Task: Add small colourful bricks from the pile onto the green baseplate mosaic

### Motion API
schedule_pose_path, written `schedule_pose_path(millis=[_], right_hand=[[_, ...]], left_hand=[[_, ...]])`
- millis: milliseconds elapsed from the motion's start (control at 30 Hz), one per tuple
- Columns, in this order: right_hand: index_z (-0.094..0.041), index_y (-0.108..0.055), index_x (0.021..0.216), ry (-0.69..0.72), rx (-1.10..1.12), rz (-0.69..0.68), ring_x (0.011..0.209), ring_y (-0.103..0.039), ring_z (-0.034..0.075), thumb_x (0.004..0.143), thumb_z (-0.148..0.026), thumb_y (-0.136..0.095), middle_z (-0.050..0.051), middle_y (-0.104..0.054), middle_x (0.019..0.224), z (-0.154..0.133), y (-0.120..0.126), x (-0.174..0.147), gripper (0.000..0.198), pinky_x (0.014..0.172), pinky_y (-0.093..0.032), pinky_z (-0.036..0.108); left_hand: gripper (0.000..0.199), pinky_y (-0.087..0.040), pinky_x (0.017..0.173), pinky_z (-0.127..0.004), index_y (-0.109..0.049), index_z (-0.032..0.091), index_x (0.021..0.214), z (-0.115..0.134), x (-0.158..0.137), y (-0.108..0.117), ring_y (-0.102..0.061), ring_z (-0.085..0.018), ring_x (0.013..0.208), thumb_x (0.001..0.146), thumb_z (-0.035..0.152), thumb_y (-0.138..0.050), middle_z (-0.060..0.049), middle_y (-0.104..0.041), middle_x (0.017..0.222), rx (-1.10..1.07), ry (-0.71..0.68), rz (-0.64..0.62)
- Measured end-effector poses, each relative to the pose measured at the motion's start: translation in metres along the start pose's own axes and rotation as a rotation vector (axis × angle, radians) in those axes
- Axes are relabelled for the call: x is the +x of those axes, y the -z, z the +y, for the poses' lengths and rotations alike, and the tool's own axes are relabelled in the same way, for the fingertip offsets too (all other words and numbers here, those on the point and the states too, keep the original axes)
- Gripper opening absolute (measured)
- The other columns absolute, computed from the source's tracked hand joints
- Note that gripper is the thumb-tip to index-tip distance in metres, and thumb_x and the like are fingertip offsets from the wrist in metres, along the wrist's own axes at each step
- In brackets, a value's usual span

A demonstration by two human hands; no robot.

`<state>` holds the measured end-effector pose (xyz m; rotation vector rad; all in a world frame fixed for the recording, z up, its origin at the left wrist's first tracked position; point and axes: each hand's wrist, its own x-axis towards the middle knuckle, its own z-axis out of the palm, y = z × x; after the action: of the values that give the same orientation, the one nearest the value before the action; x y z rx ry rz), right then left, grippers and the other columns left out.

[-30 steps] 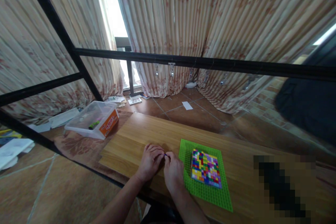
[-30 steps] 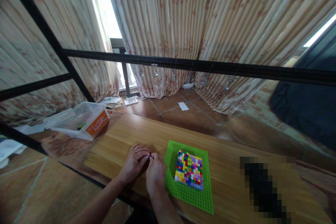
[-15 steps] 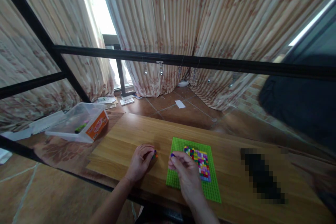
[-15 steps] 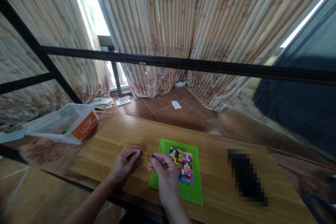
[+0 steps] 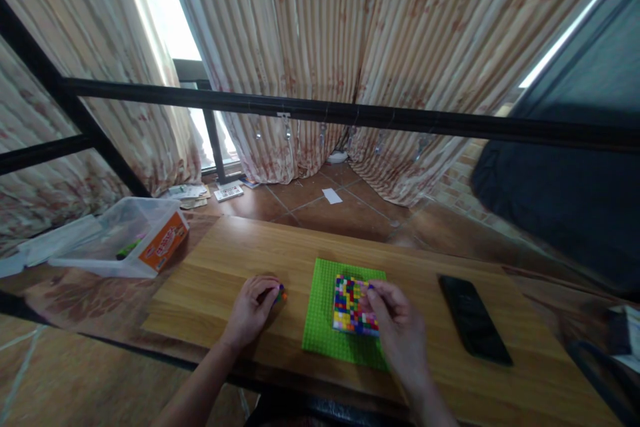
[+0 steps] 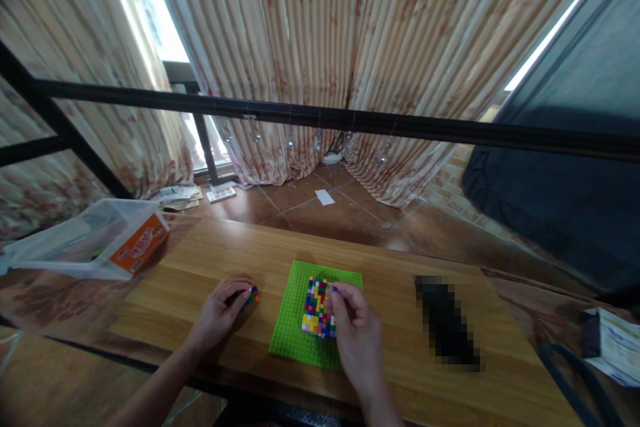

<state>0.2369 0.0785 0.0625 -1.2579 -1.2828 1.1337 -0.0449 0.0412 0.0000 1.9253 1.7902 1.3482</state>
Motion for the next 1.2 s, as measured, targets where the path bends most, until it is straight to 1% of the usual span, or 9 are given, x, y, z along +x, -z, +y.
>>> schedule_pose_path(millis=[100,200,367,467,633,733,833,1033,1200], right_hand=[[-0.021,-0.067,0.098,0.077,-0.203,0.009,0.087,-0.069,0.022,0.085,-0.05,-0.059,0.006,-0.073,0.096,0.007,0.015,0.013,0.033,0.079,-0.053,0.035],[-0.021,-0.067,0.094,0.138,-0.304,0.003,0.091,-0.068,0.023,0.086,-0.048,-0.056,0.006,-0.074,0.095,0.017,0.017,0.026,0.03,0.085,-0.05,0.037],[-0.024,-0.073,0.087,0.177,-0.336,-0.01,0.098,-0.064,0.024,0.08,-0.043,-0.061,0.007,-0.073,0.098,0.035,0.01,0.047,0.024,0.094,-0.045,0.042],[-0.026,-0.076,0.08,0.174,-0.286,-0.044,0.104,-0.063,0.025,0.074,-0.04,-0.067,0.006,-0.072,0.104,0.043,0.009,0.059,0.018,0.099,-0.042,0.043],[-0.025,-0.078,0.078,0.03,-0.128,-0.106,0.102,-0.065,0.025,0.064,-0.043,-0.075,0.007,-0.073,0.104,0.053,0.007,0.07,0.023,0.094,-0.046,0.04],[-0.023,-0.078,0.078,-0.062,-0.097,-0.127,0.097,-0.066,0.025,0.06,-0.044,-0.078,0.007,-0.074,0.101,0.056,0.006,0.071,0.027,0.089,-0.05,0.039],[-0.022,-0.078,0.078,-0.119,-0.079,-0.144,0.09,-0.068,0.024,0.058,-0.045,-0.079,0.007,-0.075,0.094,0.055,0.006,0.072,0.031,0.083,-0.052,0.039],[-0.02,-0.078,0.08,-0.156,-0.088,-0.174,0.074,-0.069,0.022,0.057,-0.044,-0.079,0.006,-0.076,0.079,0.051,0.007,0.073,0.033,0.071,-0.054,0.036],[-0.019,-0.078,0.08,-0.124,-0.136,-0.211,0.067,-0.067,0.02,0.06,-0.041,-0.076,0.006,-0.076,0.075,0.048,0.008,0.076,0.03,0.067,-0.052,0.034]], left_hand=[[0.016,-0.053,0.087,-0.037,-0.07,0.022,0.089,-0.001,0.0,0.0,-0.066,-0.02,0.093,0.09,0.032,-0.057,-0.005,-0.073,0.094,0.006,0.007,-0.01],[0.017,-0.053,0.087,-0.037,-0.07,0.023,0.089,-0.003,0.0,0.0,-0.067,-0.019,0.092,0.09,0.033,-0.057,-0.004,-0.073,0.094,0.007,0.007,-0.006],[0.015,-0.053,0.086,-0.036,-0.07,0.023,0.089,-0.009,-0.001,-0.002,-0.067,-0.019,0.091,0.089,0.033,-0.058,-0.003,-0.073,0.093,0.013,-0.007,0.008],[0.015,-0.054,0.085,-0.036,-0.069,0.023,0.089,-0.009,0.0,-0.003,-0.067,-0.019,0.091,0.089,0.033,-0.058,-0.003,-0.073,0.093,0.016,-0.005,0.009],[0.018,-0.054,0.086,-0.037,-0.069,0.023,0.089,-0.003,0.001,0.0,-0.067,-0.02,0.092,0.089,0.036,-0.057,-0.005,-0.073,0.094,0.026,0.016,-0.007],[0.02,-0.054,0.085,-0.037,-0.069,0.023,0.088,-0.001,0.002,0.001,-0.067,-0.02,0.091,0.09,0.037,-0.056,-0.005,-0.073,0.093,0.03,0.025,-0.007],[0.019,-0.054,0.085,-0.037,-0.069,0.023,0.087,-0.001,0.002,0.0,-0.067,-0.02,0.091,0.09,0.036,-0.056,-0.005,-0.073,0.093,0.03,0.022,-0.008],[0.017,-0.054,0.086,-0.036,-0.07,0.023,0.088,0.0,0.002,0.001,-0.067,-0.02,0.091,0.09,0.034,-0.057,-0.005,-0.073,0.093,0.039,0.017,-0.017],[0.017,-0.053,0.085,-0.035,-0.07,0.023,0.088,0.003,0.002,0.001,-0.067,-0.02,0.091,0.089,0.033,-0.057,-0.004,-0.073,0.093,0.037,0.015,-0.019]])
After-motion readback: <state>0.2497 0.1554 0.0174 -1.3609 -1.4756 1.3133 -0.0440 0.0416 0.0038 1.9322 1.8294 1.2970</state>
